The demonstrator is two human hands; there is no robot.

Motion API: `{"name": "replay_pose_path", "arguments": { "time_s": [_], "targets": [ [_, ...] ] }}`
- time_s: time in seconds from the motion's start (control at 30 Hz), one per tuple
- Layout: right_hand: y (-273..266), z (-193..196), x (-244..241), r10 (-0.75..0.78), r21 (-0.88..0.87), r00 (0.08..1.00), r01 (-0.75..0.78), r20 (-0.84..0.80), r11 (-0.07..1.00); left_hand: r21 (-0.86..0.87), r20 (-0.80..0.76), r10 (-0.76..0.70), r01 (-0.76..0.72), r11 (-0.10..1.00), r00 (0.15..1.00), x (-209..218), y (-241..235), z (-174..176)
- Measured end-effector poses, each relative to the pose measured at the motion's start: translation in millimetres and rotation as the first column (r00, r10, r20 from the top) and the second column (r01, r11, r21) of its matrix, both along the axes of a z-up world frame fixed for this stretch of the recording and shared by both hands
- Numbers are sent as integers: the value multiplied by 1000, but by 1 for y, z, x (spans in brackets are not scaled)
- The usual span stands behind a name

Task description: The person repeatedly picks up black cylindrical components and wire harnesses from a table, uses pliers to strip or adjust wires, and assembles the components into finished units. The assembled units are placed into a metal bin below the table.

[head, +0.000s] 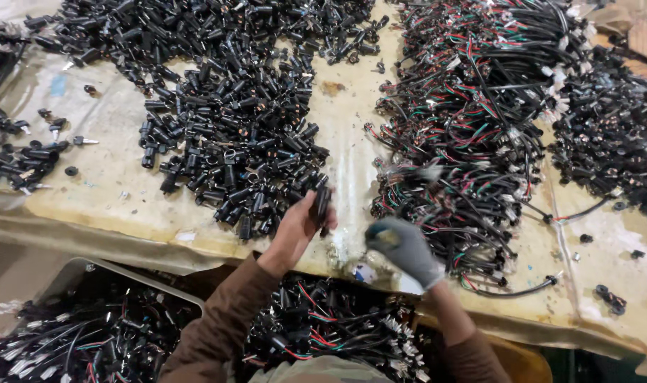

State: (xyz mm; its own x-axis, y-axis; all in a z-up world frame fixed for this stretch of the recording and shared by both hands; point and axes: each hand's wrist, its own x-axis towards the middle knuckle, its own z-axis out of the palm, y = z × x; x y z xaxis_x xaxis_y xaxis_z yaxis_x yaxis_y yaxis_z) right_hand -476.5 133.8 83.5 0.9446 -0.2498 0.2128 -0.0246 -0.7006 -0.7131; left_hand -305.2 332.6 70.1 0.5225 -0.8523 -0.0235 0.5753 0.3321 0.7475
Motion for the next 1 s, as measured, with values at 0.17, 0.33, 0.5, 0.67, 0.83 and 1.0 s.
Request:
{"name": "replay_pose_path", "arguments": {
  "time_s": [0.17,0.33,0.5,0.67,0.83,1.0],
  "targets": [
    [-9,-9,8,-357,666,919,374,-169,646,-77,-82,22,-28,997,996,-39,42,-21],
    [-68,64,7,-352,773,760,-620,547,-137,-134,8,89,-87,987,996,-50,61,-47],
    [-7,44,13,-42,632,980,-91,193,770,52,12,133,-134,990,991,-57,74,-50],
    [49,-16,8,-167,-203,927,102,-335,974,145,108,147,-162,976,983,-63,73,-48],
    [53,-29,7,-360,-269,922,313,-145,911,113,387,16,-65,991,922,-66,78,-29],
    [46,-41,11,-348,-306,931,301,-111,903,154,506,-125,53,987,853,-71,77,-13]
  ]
}}
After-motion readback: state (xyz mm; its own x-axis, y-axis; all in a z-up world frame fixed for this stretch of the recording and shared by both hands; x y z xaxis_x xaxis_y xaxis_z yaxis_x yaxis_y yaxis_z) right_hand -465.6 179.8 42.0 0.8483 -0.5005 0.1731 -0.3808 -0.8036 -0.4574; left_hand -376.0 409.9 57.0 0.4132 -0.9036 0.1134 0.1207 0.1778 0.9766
